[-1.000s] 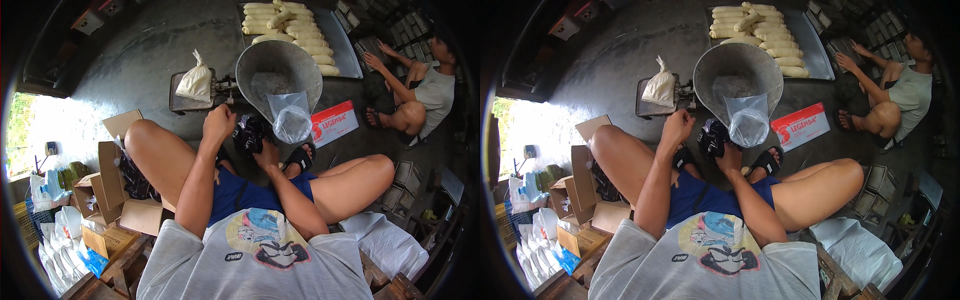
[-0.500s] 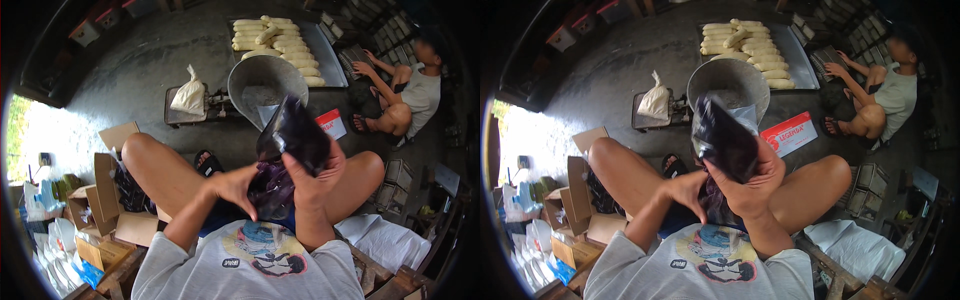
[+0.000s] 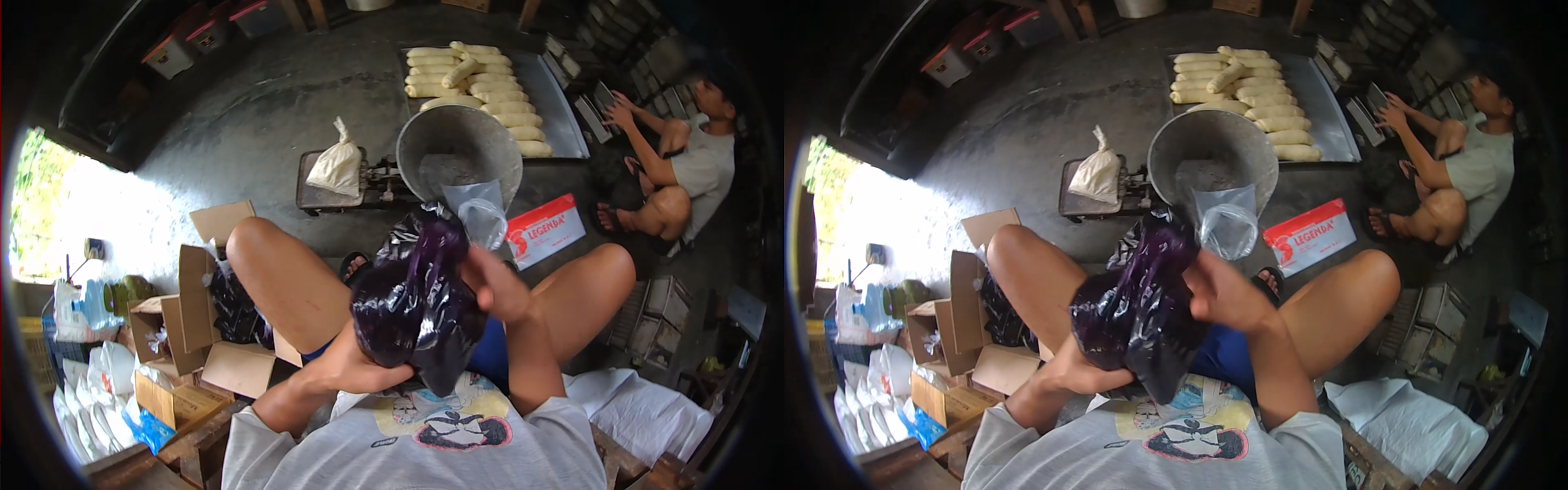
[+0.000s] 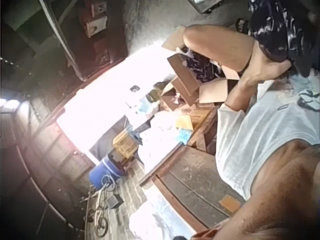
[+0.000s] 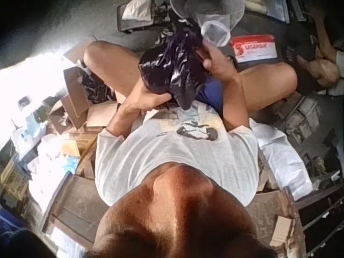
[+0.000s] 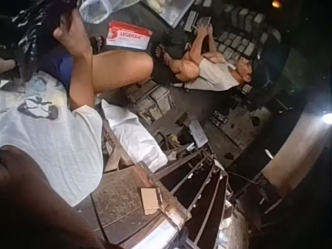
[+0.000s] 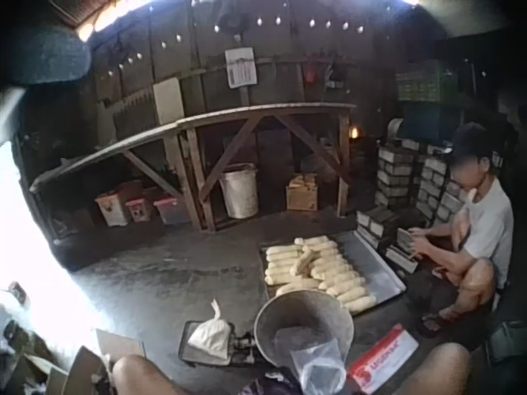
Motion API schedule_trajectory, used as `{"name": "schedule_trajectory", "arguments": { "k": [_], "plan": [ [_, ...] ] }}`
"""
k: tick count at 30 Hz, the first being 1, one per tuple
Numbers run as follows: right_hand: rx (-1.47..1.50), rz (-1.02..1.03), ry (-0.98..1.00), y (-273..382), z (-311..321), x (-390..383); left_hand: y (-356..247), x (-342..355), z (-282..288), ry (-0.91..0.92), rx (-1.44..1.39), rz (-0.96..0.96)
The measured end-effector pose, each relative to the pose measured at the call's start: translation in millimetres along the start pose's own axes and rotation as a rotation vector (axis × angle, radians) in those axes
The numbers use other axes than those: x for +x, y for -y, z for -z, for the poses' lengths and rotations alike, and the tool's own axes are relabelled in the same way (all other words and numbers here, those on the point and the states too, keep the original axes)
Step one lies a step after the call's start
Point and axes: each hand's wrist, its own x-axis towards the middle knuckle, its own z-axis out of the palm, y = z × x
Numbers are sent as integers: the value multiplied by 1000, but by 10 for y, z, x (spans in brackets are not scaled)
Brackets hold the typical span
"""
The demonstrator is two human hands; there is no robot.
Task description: The person picks up clear plastic bags and black packets, placing the packets into the bags and then using a piece of white tape to seal each bag closed.
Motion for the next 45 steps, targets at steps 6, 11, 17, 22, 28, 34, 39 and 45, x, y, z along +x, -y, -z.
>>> {"name": "schedule_trajectory", "arguments": {
  "k": [6,11,17,22,28,34,39,45],
  "plan": [
    [123,-94,520,-631,253,-64,-112,50,100,133,538,-235],
    [-69,-78,492,-641,36,-51,248,-84,162,277,547,-185],
    [60,171,223,-1029,326,-284,163,-76,267,539,680,-66],
    [-61,262,75,-265,298,-184,-180,74,491,64,-101,-24],
    [-1072,362,69,562,-525,-44,238,420,150,51,-179,-121],
    [-1190,312,-482,472,-584,7,203,878,-250,-55,-638,-416],
    [-1236,109,-276,686,-503,-318,239,723,-185,-93,-697,-325],
    [-1245,305,-6,654,-269,-114,425,752,-289,-292,-240,-499]
  ]
}}
